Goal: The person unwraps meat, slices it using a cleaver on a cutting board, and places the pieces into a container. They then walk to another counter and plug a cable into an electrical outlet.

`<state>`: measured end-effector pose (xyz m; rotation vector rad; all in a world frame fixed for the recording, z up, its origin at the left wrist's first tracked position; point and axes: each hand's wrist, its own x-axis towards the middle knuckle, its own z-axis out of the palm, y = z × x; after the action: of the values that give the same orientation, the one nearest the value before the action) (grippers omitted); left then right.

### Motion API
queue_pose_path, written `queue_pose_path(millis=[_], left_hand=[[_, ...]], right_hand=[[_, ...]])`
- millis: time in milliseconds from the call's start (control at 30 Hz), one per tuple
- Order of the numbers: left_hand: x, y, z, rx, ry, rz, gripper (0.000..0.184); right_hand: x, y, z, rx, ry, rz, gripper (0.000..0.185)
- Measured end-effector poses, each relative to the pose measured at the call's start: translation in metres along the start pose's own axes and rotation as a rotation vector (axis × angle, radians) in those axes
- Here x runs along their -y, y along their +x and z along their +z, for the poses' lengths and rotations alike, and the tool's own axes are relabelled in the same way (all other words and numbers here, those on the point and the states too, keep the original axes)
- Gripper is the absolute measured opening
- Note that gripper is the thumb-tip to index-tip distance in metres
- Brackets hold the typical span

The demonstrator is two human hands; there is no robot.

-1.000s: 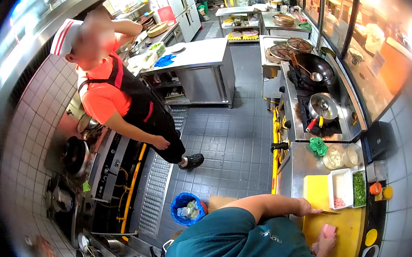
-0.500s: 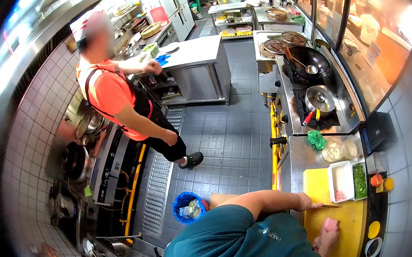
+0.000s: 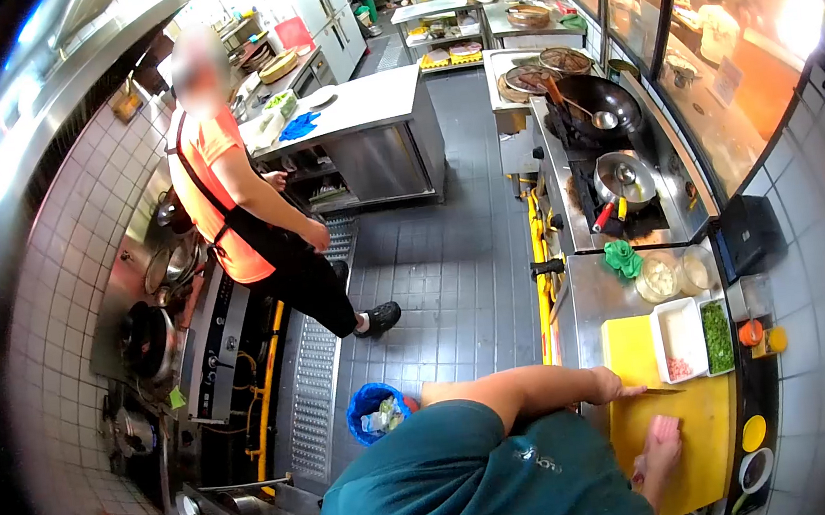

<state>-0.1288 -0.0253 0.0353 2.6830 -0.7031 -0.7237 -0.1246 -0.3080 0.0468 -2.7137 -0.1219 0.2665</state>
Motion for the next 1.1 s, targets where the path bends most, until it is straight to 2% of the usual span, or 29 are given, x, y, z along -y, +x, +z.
queue_pose_path(millis=[133, 333, 367, 400, 467, 533, 567, 700, 733, 767, 800, 833, 1000, 1100], left_hand=[[-0.003, -0.005, -0.010, 0.051, -0.035, -0.011, 0.083], [-0.012, -0.022, -0.030, 0.103, -0.039, -0.036, 0.083], [-0.011, -0.020, -0.025, 0.069, -0.045, -0.029, 0.085], [-0.007, -0.015, -0.018, 0.053, -0.057, -0.026, 0.086], [-0.003, -0.005, -0.004, 0.015, -0.075, -0.001, 0.089], [0.007, 0.004, 0.009, -0.072, -0.040, 0.068, 0.088], [0.005, 0.002, 0.012, -0.130, -0.001, 0.060, 0.087], [0.009, 0.009, 0.017, -0.108, -0.034, 0.056, 0.082], [0.005, 0.009, 0.007, 0.047, -0.117, -0.010, 0.081], [0.020, 0.033, 0.050, -0.171, -0.055, 0.047, 0.081], [0.001, 0.010, 0.018, -0.034, -0.050, -0.001, 0.081], [-0.014, -0.021, -0.029, 0.101, -0.032, -0.051, 0.082], [-0.002, -0.002, -0.003, 0.036, 0.019, 0.002, 0.086], [0.002, 0.001, -0.001, 0.026, 0.023, 0.020, 0.086]], right_hand=[[0.002, -0.003, -0.003, -0.014, -0.014, 0.032, 0.051], [-0.010, 0.006, 0.006, -0.050, 0.006, 0.015, 0.055], [0.009, -0.002, -0.010, -0.013, 0.038, 0.093, 0.054], [0.057, -0.023, -0.047, 0.019, 0.075, 0.169, 0.054], [0.039, -0.017, -0.036, 0.004, -0.033, 0.052, 0.047], [0.001, -0.005, -0.003, -0.085, 0.055, -0.005, 0.050], [0.004, -0.004, -0.004, -0.057, 0.080, 0.018, 0.051], [0.014, -0.001, -0.009, 0.030, 0.303, 0.066, 0.052], [0.013, -0.002, -0.012, 0.002, 0.180, 0.058, 0.052], [0.008, -0.004, -0.007, -0.023, 0.058, 0.046, 0.053], [-0.017, 0.005, 0.017, -0.107, 0.090, -0.023, 0.055], [-0.015, 0.001, 0.014, -0.098, 0.084, -0.009, 0.056], [-0.005, 0.002, 0.007, -0.053, 0.056, 0.098, 0.061], [-0.017, 0.004, 0.018, -0.106, 0.020, 0.063, 0.061]])
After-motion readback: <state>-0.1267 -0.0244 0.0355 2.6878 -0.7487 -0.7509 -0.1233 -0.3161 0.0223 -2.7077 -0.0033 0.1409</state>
